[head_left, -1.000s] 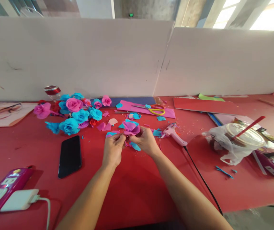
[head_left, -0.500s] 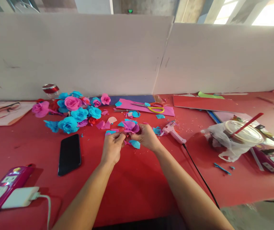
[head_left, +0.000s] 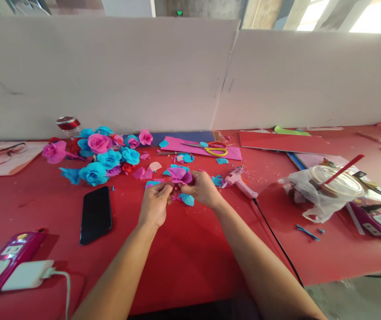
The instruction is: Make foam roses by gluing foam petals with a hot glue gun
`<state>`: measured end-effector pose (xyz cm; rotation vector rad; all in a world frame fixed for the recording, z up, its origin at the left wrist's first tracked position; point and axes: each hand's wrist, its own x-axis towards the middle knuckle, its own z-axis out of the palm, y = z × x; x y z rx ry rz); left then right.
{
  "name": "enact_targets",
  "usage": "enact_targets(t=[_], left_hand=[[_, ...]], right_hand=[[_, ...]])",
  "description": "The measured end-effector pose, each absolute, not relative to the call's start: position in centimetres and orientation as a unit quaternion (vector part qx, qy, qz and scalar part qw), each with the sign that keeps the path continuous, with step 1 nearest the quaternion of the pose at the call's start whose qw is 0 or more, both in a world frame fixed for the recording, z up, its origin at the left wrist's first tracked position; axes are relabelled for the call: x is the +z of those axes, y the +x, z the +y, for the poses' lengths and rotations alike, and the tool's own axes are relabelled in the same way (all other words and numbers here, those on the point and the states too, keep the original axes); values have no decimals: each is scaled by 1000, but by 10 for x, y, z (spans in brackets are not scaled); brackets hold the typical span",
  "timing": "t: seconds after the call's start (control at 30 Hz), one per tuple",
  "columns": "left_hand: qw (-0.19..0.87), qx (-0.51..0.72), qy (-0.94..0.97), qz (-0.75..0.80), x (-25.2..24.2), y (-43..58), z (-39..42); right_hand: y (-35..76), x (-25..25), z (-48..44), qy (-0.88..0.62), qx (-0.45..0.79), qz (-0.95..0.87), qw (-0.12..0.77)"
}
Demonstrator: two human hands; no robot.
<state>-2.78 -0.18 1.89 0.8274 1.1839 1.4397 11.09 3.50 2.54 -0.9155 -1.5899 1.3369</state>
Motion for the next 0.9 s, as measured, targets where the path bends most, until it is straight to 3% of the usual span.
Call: enact_targets(t=[0.37, 0.57, 0.9], left_hand=[[523, 646, 353, 430, 16, -29, -1], [447, 661, 404, 446, 4, -28, 1], [441, 681, 389, 436, 0, -25, 1]], right_hand=[[105, 34, 27, -305, 613, -552, 476], [107, 30, 25, -281, 583, -581, 494], [107, 32, 20, -314, 501, -596, 542]])
